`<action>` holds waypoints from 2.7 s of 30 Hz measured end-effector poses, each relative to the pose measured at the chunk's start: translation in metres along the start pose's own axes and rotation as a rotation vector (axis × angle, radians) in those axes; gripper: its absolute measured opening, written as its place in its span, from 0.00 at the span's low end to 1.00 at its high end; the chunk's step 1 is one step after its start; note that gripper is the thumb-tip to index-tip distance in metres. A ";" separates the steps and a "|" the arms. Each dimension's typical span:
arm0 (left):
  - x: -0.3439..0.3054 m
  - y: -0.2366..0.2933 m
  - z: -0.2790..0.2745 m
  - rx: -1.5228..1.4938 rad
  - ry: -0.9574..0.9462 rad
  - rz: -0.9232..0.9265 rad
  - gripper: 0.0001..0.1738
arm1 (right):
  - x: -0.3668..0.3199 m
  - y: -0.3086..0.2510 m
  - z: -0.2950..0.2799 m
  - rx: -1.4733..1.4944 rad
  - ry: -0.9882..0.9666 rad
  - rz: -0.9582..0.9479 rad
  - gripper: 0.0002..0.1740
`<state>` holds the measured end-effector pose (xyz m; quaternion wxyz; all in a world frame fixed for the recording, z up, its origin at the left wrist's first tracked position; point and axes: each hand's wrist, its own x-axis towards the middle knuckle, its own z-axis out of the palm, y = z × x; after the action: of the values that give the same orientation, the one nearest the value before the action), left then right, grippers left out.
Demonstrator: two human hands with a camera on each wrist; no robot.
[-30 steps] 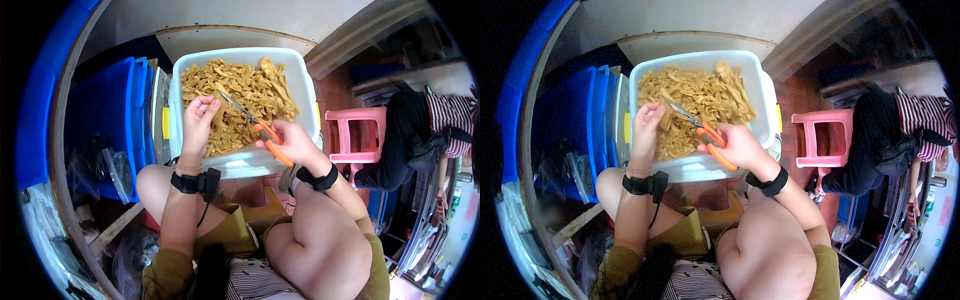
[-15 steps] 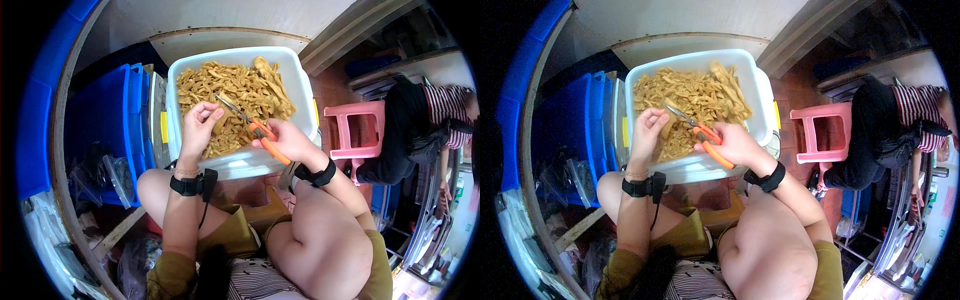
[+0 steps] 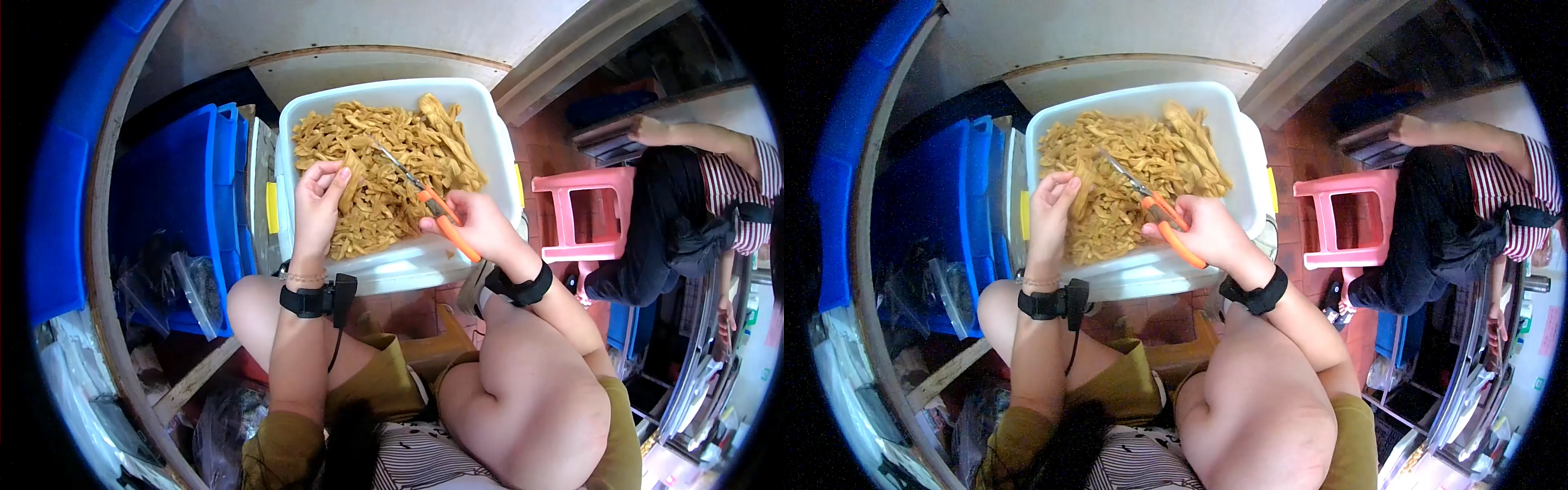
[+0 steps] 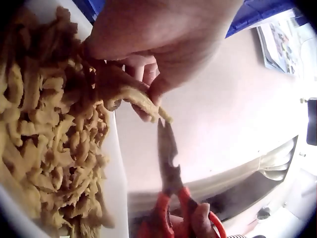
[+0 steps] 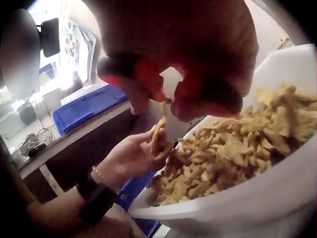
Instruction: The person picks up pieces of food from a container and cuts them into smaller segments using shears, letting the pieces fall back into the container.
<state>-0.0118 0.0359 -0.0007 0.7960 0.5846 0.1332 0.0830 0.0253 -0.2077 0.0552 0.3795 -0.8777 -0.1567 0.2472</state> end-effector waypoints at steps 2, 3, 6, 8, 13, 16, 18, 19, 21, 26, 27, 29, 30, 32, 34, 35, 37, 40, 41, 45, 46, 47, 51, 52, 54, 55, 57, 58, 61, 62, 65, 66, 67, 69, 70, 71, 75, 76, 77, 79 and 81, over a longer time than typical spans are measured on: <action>-0.002 0.004 0.003 -0.058 0.017 0.005 0.08 | -0.002 -0.002 -0.002 -0.007 -0.027 -0.013 0.25; -0.001 0.004 0.003 -0.058 0.018 0.005 0.08 | -0.003 -0.003 -0.003 -0.014 -0.054 -0.022 0.25; 0.000 0.000 0.001 -0.048 0.047 0.020 0.08 | -0.002 0.003 -0.001 0.035 -0.148 0.002 0.23; 0.001 -0.003 0.001 -0.049 0.090 0.038 0.09 | -0.002 0.004 -0.001 0.027 -0.182 0.008 0.23; 0.001 -0.006 0.000 0.284 0.170 0.188 0.09 | -0.002 0.008 -0.001 0.068 -0.236 0.008 0.22; 0.000 -0.006 0.000 0.523 0.214 0.274 0.08 | -0.003 0.005 -0.003 0.087 -0.244 0.038 0.22; -0.002 -0.004 0.003 0.567 0.228 0.291 0.08 | -0.003 0.004 -0.003 0.103 -0.268 0.050 0.23; -0.004 0.000 0.005 0.659 0.253 0.306 0.08 | -0.003 0.004 -0.003 0.103 -0.268 0.049 0.23; -0.007 0.005 0.007 0.753 0.278 0.320 0.07 | -0.003 0.006 -0.003 0.133 -0.249 0.050 0.34; -0.012 0.014 0.011 1.018 0.332 0.419 0.06 | -0.003 0.004 -0.004 0.199 -0.283 0.071 0.32; -0.012 0.014 0.012 1.019 0.330 0.420 0.06 | -0.003 0.004 -0.004 0.207 -0.300 0.086 0.31; -0.012 0.013 0.012 1.043 0.323 0.458 0.06 | -0.003 0.001 -0.004 0.237 -0.330 0.094 0.31; -0.012 0.014 0.012 1.043 0.323 0.458 0.06 | -0.003 0.000 -0.005 0.267 -0.364 0.103 0.30; -0.012 0.014 0.011 1.095 0.352 0.448 0.05 | -0.006 -0.005 -0.008 0.300 -0.373 0.072 0.30; -0.010 0.014 0.007 1.144 0.366 0.459 0.05 | -0.006 -0.004 -0.008 0.331 -0.383 0.041 0.29; -0.010 0.014 0.006 1.192 0.378 0.472 0.05 | -0.005 -0.002 -0.007 0.406 -0.391 -0.005 0.29; -0.009 0.014 0.004 1.180 0.375 0.461 0.05 | -0.005 -0.001 -0.006 0.482 -0.399 -0.050 0.29; -0.007 0.009 0.002 1.036 0.323 0.425 0.06 | -0.005 -0.006 -0.007 0.395 -0.404 0.020 0.30; -0.007 0.008 0.002 0.908 0.277 0.396 0.07 | -0.005 -0.008 -0.007 0.358 -0.415 0.062 0.30; -0.008 0.011 0.008 0.854 0.229 0.389 0.08 | -0.004 -0.011 -0.007 0.308 -0.411 0.110 0.31; -0.008 0.009 0.008 0.845 0.230 0.386 0.08 | -0.004 -0.010 -0.007 0.308 -0.411 0.110 0.31; -0.008 0.008 0.008 0.837 0.231 0.383 0.09 | -0.004 -0.009 -0.006 0.305 -0.404 0.104 0.31; -0.007 0.006 0.007 0.801 0.242 0.364 0.09 | -0.003 -0.004 -0.004 0.303 -0.372 0.110 0.31; -0.007 0.006 0.007 0.778 0.247 0.355 0.09 | -0.003 -0.005 -0.004 0.304 -0.372 0.109 0.31; -0.006 0.004 0.007 0.755 0.250 0.347 0.10 | -0.003 -0.006 -0.005 0.327 -0.385 0.106 0.31; -0.006 0.003 0.007 0.736 0.249 0.348 0.10 | -0.003 -0.006 -0.005 0.328 -0.385 0.106 0.31; -0.006 0.003 0.007 0.717 0.249 0.350 0.09 | -0.002 -0.005 -0.004 0.332 -0.388 0.106 0.31; -0.006 0.004 0.008 0.676 0.229 0.345 0.09 | -0.003 -0.005 -0.004 0.332 -0.388 0.105 0.31; -0.007 0.007 0.010 0.680 0.196 0.356 0.09 | -0.003 -0.005 -0.004 0.326 -0.390 0.113 0.31; -0.008 0.008 0.011 0.726 0.182 0.372 0.08 | -0.002 -0.002 -0.003 0.320 -0.396 0.112 0.31; -0.009 0.008 0.012 0.771 0.157 0.392 0.08 | -0.002 -0.003 -0.002 0.321 -0.371 0.116 0.31; -0.009 0.008 0.012 0.771 0.157 0.392 0.08 | -0.002 -0.003 -0.001 0.326 -0.340 0.122 0.30; -0.009 0.009 0.012 0.784 0.151 0.413 0.08 | -0.001 -0.002 -0.001 0.326 -0.339 0.122 0.30; -0.009 0.009 0.012 0.797 0.146 0.435 0.08 | 0.002 0.000 -0.001 0.339 -0.341 0.157 0.29; -0.009 0.008 0.012 0.778 0.137 0.409 0.08 | 0.002 -0.001 -0.001 0.339 -0.340 0.157 0.29; -0.008 0.008 0.011 0.759 0.128 0.382 0.08 | 0.002 -0.001 -0.002 0.318 -0.310 0.161 0.28; -0.003 -0.001 0.008 0.421 0.092 0.229 0.08 | 0.002 -0.002 -0.005 0.335 -0.214 0.166 0.26; -0.002 0.000 0.006 0.273 0.086 0.120 0.09 | 0.003 0.002 -0.004 0.334 -0.215 0.166 0.26; -0.001 0.001 0.005 0.126 0.079 0.011 0.10 | 0.003 0.008 -0.002 0.285 -0.196 0.084 0.24; -0.003 0.009 0.007 -0.005 0.090 -0.015 0.11 | 0.003 0.011 -0.001 0.237 -0.177 0.003 0.21; -0.003 0.010 0.007 -0.174 0.106 -0.035 0.12 | 0.000 0.009 0.000 0.171 -0.231 -0.027 0.20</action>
<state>-0.0119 0.0323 0.0114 0.8368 0.5058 0.1774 0.1112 0.0267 -0.2134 0.0488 0.4355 -0.8057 -0.1894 0.3539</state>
